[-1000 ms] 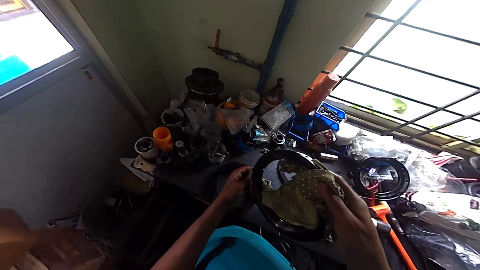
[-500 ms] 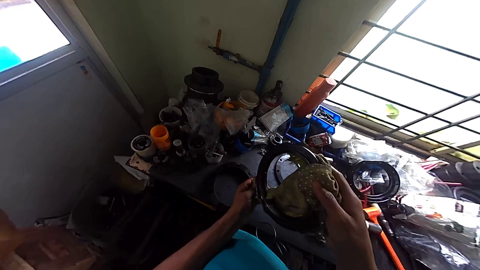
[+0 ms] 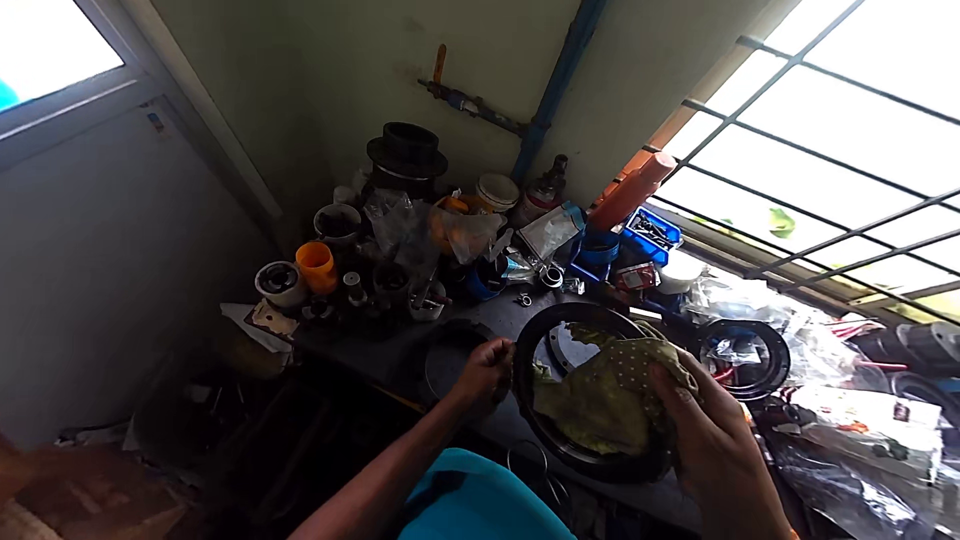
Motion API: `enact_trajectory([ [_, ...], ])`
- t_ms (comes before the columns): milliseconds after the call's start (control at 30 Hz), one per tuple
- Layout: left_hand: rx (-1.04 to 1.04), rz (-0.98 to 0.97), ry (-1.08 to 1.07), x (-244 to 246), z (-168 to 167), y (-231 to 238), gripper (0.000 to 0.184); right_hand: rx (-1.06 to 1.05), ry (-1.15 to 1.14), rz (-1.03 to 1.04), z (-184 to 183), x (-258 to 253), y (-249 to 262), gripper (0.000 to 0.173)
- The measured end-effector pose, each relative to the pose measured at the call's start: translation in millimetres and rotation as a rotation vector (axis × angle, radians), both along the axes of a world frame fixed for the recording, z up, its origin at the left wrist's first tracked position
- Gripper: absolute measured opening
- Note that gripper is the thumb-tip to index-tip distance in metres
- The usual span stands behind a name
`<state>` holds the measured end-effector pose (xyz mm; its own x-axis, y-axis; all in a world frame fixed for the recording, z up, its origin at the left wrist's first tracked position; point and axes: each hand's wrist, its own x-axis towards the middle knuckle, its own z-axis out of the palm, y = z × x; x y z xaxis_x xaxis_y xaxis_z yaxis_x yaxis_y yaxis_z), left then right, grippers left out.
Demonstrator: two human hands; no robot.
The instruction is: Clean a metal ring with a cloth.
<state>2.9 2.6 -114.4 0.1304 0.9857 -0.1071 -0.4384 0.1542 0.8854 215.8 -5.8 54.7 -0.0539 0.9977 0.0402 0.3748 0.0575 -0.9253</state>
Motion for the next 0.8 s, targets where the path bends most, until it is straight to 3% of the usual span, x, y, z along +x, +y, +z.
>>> enact_trajectory([
  [267, -0.081, 0.069, -0.106, 9.0, 0.3, -8.3, 0.014, -0.077, 0.189, -0.159, 1.8, -15.8, 1.0, 0.038],
  [500, -0.327, 0.159, -0.371, 30.8, 4.1, -18.4, 0.019, 0.095, 0.088, -0.091, -10.0, -32.7, -10.1, 0.050],
  [567, -0.341, 0.194, -0.363, 24.1, 2.3, -14.0, 0.019, 0.137, 0.117, -0.083, -24.9, -33.1, -15.6, 0.054],
  [667, -0.275, 0.181, -0.308, 12.2, -4.0, -10.7, 0.020, 0.177, 0.163, -0.134, -37.5, -34.2, -18.7, 0.048],
  [800, -0.134, 0.084, -0.172, 2.4, -10.3, -1.9, 0.018, 0.079, 0.055, -0.055, -22.0, -20.0, -14.5, 0.046],
])
